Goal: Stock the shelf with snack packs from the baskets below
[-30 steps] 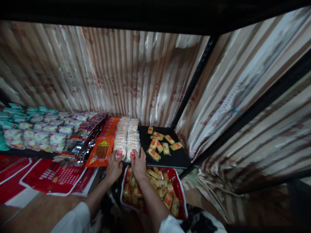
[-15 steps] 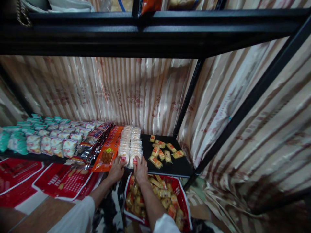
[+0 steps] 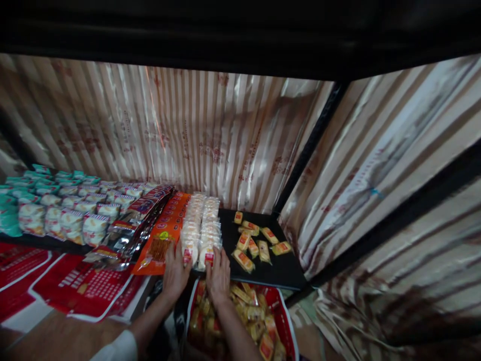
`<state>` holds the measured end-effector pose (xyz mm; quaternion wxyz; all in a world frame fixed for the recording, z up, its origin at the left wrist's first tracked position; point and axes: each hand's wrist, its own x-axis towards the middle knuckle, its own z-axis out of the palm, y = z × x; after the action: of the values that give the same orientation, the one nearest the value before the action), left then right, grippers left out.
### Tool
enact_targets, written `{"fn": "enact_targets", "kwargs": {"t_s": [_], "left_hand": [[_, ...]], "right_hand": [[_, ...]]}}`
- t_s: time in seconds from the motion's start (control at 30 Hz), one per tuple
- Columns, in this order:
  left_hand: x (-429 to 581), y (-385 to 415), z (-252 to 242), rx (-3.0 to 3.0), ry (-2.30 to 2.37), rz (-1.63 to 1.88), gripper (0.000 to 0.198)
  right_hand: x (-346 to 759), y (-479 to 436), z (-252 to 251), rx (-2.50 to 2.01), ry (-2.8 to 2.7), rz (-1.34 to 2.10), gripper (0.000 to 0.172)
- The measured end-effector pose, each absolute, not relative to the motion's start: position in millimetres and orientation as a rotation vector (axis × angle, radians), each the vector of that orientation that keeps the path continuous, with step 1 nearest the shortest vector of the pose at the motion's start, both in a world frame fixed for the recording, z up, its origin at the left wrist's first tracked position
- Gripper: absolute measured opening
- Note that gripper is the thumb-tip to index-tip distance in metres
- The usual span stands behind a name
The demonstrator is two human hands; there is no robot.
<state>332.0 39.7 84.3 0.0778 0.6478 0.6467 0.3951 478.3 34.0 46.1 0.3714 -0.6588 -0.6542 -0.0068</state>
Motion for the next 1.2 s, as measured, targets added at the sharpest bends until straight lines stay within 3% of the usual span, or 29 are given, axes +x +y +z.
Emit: {"fn": "enact_targets", "kwargs": {"t_s": [0.2, 0.5, 0.83, 1.2], "left_hand": [[336.3, 58.2, 73.6, 1.757, 1.831, 1.167, 0.067], [335.6, 62.2, 74.6, 1.742, 1.781, 1.014, 0.063], [341.9, 67.7, 46.1, 1.804, 1.853, 1.145, 0.065], [354.6, 60.9, 67.2, 1.681, 1.931, 1.169, 0.071]], "right_hand": [[480.9, 42.9, 40.1, -1.684, -1.653, 0.093, 0.050], [471.5, 44.0, 38.6, -1.751, -1.585, 0.081, 0.052], [476.5, 48.9, 19.4, -1.669, -1.517, 0.042, 0.055], [476.2, 44.2, 19.3, -1.664, -1.480, 0.060, 0.056]]}}
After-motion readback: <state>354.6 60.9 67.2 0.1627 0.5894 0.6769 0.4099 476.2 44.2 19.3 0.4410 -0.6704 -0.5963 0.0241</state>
